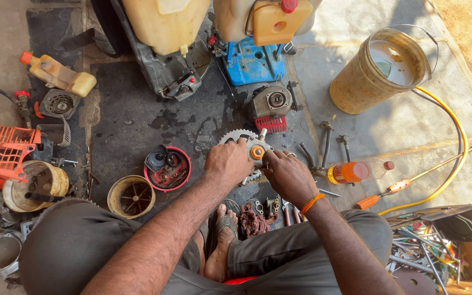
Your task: The person sits on the ground repairing a small gearbox assembly. They use a long metal rod to work on the housing, pick up a sprocket gear, wipe parts with a cloth, fit the gear onto the gearbox shaft, and press and adjust components by hand to seat them together.
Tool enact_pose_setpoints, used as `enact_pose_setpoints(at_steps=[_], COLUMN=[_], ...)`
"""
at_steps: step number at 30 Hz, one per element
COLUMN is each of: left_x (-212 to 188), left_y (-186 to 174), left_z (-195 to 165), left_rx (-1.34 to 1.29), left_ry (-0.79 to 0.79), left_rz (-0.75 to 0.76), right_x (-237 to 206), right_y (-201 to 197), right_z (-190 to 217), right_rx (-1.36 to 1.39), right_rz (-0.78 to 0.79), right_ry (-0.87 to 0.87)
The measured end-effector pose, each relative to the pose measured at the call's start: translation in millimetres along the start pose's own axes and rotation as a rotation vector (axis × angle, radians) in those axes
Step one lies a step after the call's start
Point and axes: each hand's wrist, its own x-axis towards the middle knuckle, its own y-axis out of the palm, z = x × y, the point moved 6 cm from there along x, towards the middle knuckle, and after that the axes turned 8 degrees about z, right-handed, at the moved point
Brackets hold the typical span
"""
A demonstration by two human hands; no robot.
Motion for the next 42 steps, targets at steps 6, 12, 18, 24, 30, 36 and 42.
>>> enact_pose_setpoints(at_steps=[6,12,18,24,30,36,42], left_x=[5,2,-3,-2,-2,2,1], left_y=[16,9,6,9,-1,13,9], left_z=[0,2,1,3,0,4,4], left_rx=[0.25,0.082,-0.007,-0.013,0.022,0.034,0.05], left_ry=[0.02,0.001,-0.041,-0.04,0.022,-0.037,-0.042], left_rz=[0.113,0.05,0.134,0.149,0.008,0.128,0.11], right_x=[0,-2,1,1,0,-2,-2], right_y=[1,-2,-7,1,-1,-5,-8], right_z=[-2,-3,-2,-4,1,4,-3], right_rx=[0.038,0.112,0.112,0.032,0.033,0.072,0.093], right_rz=[-0.054,-0.048,-0.025,0.008,-0.067,-0.072,-0.098], right_ry=[-0.071,-0.072,-0.002,0.061,-0.067,-0.12,0.032])
